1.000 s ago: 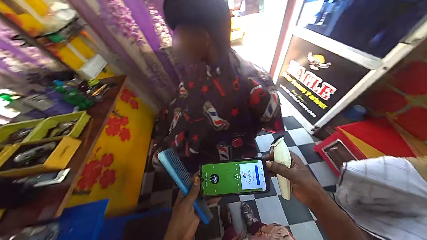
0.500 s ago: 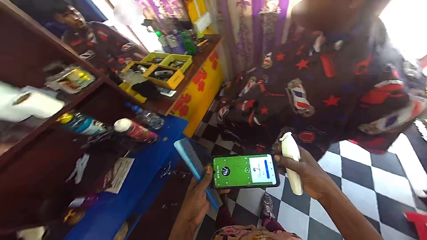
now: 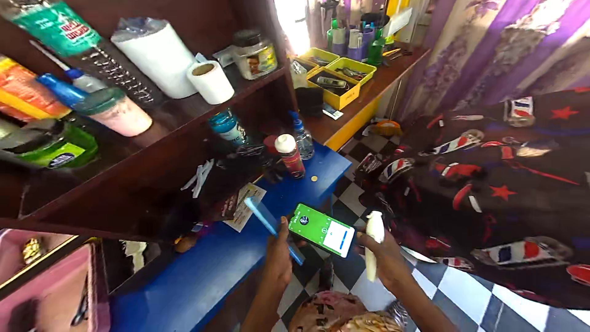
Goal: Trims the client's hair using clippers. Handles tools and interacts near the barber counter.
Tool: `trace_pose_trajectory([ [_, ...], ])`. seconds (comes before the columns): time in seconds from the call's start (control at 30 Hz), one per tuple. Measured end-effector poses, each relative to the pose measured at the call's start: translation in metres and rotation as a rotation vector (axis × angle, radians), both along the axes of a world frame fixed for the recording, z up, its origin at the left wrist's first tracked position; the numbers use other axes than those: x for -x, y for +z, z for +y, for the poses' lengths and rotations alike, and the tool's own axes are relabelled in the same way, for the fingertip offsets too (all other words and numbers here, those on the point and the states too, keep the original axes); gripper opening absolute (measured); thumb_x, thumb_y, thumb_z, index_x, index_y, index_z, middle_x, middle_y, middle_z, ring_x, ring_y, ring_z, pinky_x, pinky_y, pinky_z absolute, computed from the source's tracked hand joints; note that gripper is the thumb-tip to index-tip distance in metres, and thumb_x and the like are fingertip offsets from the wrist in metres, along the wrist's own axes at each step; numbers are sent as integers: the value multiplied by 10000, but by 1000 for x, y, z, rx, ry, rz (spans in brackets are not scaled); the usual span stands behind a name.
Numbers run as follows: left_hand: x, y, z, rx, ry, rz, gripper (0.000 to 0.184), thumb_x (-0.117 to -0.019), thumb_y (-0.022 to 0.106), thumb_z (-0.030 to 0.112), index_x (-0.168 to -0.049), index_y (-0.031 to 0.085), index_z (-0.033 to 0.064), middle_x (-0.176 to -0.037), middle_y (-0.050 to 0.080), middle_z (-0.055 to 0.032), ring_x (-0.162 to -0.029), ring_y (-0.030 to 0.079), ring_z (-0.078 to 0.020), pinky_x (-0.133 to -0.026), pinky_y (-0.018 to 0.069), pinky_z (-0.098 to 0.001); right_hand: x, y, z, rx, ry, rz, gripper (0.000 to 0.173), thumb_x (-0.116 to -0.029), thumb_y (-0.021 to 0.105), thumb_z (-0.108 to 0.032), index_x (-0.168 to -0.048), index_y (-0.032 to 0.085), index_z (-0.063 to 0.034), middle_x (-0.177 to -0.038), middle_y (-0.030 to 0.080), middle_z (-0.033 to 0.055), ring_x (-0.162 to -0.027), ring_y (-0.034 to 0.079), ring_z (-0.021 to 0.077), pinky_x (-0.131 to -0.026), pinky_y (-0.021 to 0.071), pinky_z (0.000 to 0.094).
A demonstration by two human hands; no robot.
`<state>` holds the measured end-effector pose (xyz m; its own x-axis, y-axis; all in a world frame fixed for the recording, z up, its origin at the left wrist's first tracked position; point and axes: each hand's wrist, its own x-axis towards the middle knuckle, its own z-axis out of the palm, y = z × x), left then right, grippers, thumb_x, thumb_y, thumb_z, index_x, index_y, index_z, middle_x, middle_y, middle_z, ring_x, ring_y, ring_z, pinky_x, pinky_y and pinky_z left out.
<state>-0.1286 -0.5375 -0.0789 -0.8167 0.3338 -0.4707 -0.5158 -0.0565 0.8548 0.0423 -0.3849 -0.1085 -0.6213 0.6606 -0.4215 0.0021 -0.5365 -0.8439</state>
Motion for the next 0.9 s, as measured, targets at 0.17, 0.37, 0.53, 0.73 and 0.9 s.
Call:
trace_pose_trajectory([
  [0.17, 70, -41, -27, 188, 207, 92, 335, -1117, 417, 211, -1260, 586, -40, -1000, 679, -145, -703, 676, -174, -589, 582, -302, 93, -41, -27, 9, 168, -84, 383, -902, 689, -16, -1240, 533, 72, -1055, 688, 174, -873, 725, 261, -765, 646, 407],
  [0.37, 126, -54, -55, 236, 378, 106, 237, -1091, 483, 155, -1175, 570, -49, -904, 594, -103, -677, 591, -124, -595, 521, -265, 152, -63, -53, -182, 471, -203, 537, -859, 751, -140, -1320, 533, 26, -1117, 706, 155, -916, 740, 247, -802, 645, 401],
  [0.53, 164, -51, -63, 243, 415, 138, 263, -1070, 540, 193, -1202, 566, -33, -975, 596, -119, -786, 597, -149, -705, 534, -315, 160, -50, -50, -255, 637, -227, 545, -855, 767, -178, -1341, 570, -29, -1208, 705, 108, -950, 738, 216, -832, 637, 395],
  [0.73, 209, -56, -57, 380, 409, 257, 458, -1065, 555, 337, -1337, 551, -31, -1230, 622, -208, -1062, 606, -256, -938, 497, -466, 104, -32, -40, -172, 599, -271, 573, -868, 742, -117, -1368, 492, 8, -1171, 731, 109, -926, 749, 251, -799, 644, 410],
  [0.9, 229, -61, -57, 353, 447, 274, 450, -1089, 487, 373, -1420, 522, 71, -1308, 604, -154, -1110, 593, -205, -946, 493, -416, 56, -28, -34, -92, 469, -323, 511, -849, 725, -86, -1295, 502, 28, -1118, 741, 148, -912, 754, 291, -778, 647, 422],
])
